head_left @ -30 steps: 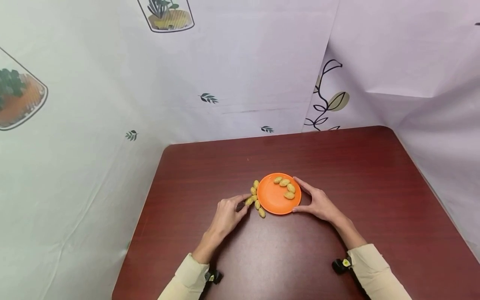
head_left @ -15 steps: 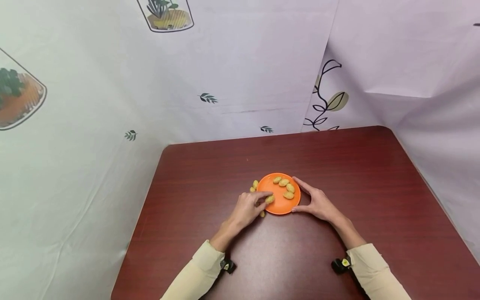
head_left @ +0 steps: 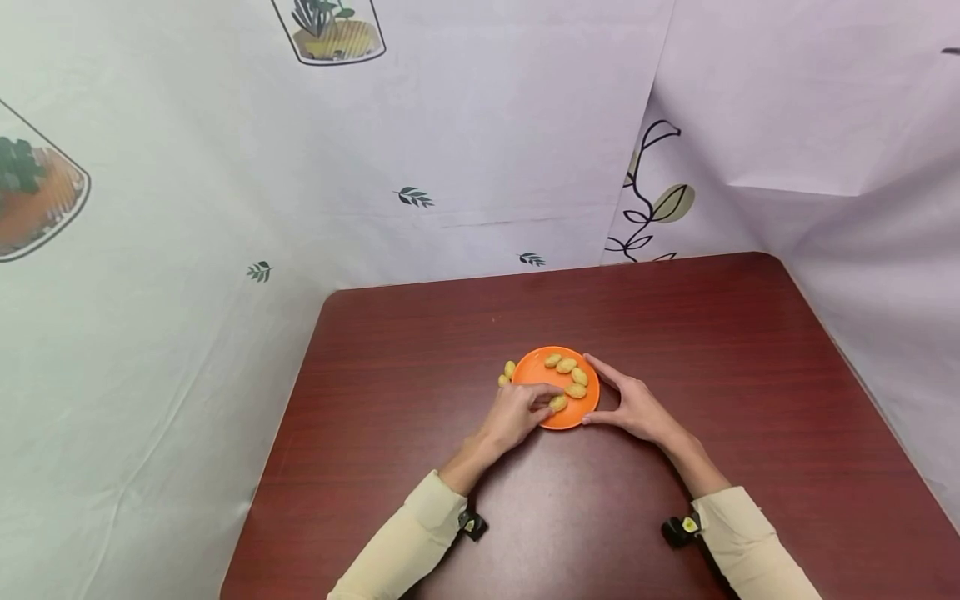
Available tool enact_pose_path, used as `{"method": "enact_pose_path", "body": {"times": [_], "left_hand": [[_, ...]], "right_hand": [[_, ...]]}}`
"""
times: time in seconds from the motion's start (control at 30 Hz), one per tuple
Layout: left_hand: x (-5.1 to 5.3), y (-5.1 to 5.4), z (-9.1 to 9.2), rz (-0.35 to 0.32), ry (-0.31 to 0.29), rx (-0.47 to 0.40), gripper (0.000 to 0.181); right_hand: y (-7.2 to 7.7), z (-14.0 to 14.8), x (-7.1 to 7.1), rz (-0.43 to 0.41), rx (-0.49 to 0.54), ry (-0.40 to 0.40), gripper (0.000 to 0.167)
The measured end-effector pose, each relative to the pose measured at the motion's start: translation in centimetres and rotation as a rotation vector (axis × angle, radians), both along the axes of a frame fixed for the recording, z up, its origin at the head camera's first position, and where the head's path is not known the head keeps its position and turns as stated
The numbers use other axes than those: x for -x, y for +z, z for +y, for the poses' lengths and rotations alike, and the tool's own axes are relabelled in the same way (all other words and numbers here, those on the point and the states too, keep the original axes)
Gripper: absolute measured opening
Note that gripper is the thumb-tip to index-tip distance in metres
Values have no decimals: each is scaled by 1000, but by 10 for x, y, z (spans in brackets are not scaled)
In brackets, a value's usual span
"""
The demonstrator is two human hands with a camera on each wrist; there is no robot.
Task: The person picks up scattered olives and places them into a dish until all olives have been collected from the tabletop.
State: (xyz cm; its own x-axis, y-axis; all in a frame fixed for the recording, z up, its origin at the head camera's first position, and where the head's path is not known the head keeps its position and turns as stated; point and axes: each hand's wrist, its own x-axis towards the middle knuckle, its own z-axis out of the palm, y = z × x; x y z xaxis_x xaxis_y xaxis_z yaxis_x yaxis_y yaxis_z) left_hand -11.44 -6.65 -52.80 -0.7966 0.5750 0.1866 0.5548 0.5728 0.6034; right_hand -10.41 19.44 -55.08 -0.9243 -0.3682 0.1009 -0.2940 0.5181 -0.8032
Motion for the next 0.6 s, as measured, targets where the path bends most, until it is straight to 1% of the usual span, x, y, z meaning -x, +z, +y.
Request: {"method": "enact_pose_path", "body": {"times": [0.13, 0.3, 0.4, 0.6], "left_hand": [[-1, -2, 1, 6, 9, -12, 29], [-3, -4, 3, -26, 11, -51, 26], [-3, -5, 5, -39, 0, -85, 24], [-4, -5, 10, -35, -18, -122, 20]], "right_hand": [[0, 0, 0, 1, 1, -1, 107], [1, 0, 0, 1, -1, 1, 107], [1, 0, -1, -4, 2, -2, 107], [0, 0, 0, -6, 9, -3, 107]]}}
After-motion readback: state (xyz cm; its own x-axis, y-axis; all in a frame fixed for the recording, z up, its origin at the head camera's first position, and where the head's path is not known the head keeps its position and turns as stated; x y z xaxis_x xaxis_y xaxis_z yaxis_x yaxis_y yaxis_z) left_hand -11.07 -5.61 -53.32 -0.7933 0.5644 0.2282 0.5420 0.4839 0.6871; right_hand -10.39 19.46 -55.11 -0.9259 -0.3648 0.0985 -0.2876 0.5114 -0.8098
